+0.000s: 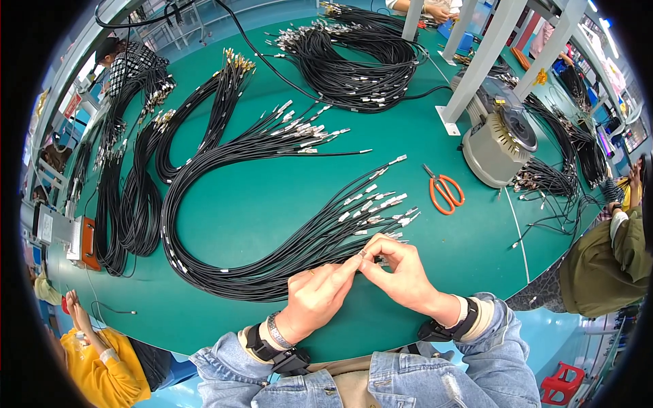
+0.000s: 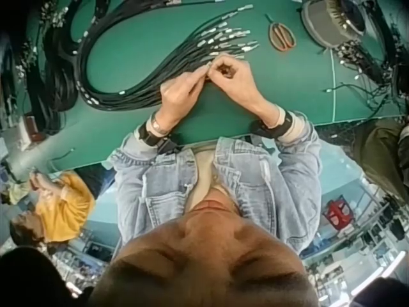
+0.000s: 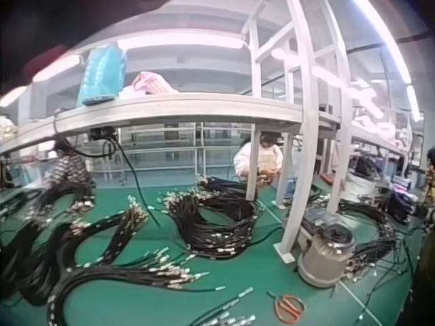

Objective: The person sorts bundles of black cables, moves a large coil to the side, and attaches small yellow and white components to the cable ends one by one. After assembling the pieces, the person gathers the finished cables into a large loop and moves them to a pile.

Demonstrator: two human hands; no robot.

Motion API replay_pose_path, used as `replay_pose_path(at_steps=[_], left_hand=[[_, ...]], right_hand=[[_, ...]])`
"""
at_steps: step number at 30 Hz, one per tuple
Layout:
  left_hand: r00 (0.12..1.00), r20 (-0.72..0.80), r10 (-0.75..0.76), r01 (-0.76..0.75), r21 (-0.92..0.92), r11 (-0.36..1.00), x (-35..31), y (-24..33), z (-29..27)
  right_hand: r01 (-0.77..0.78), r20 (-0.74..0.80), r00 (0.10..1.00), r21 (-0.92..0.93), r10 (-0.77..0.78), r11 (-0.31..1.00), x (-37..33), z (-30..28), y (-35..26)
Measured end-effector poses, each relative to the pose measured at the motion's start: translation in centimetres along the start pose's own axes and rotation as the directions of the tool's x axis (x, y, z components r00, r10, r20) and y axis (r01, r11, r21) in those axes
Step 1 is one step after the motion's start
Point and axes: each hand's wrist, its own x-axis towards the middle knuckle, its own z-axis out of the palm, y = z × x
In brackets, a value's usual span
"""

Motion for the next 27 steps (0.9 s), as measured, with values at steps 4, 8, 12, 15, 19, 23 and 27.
replay_pose_path(at_steps=[4, 8, 12, 15, 19, 23, 27], left_hand=[[1.0, -0.027, -0.004, 0.004, 0.022, 1.0, -0.39, -0.13, 0.28], [0.997, -0.039, -0.061, 0.062, 0.019, 0.998, -0.41, 0.09, 0.22], [0.991, -0.025, -0.133, 0.132, -0.028, 0.991, -0.11, 0.43, -0.11], [0.984, -0.034, -0.174, 0.171, -0.067, 0.983, 0.07, 0.6, -0.2], [0.974, -0.074, -0.213, 0.204, -0.112, 0.973, 0.21, 0.63, -0.22], [0.972, -0.094, -0.216, 0.205, -0.111, 0.972, 0.23, 0.54, -0.25], [0.977, -0.082, -0.195, 0.188, -0.085, 0.978, 0.09, 0.47, -0.17]], right_hand=[[-0.002, 0.01, 1.0, 0.0, 0.002, 1.0, -0.03, 0.04, -0.02], [-0.017, 0.014, 1.0, 0.03, 0.016, 0.999, -0.05, 0.16, -0.21], [-0.021, 0.021, 1.0, 0.04, 0.021, 0.999, -0.16, 0.18, -0.36], [-0.033, 0.032, 0.999, 0.041, 0.032, 0.999, -0.21, 0.17, -0.47], [-0.083, 0.059, 0.995, 0.067, 0.079, 0.994, -0.22, 0.14, -0.34], [-0.146, 0.09, 0.987, 0.15, 0.134, 0.978, -0.29, 0.04, -0.35], [-0.157, 0.1, 0.986, 0.246, 0.136, 0.956, -0.56, 0.11, -0.94]])
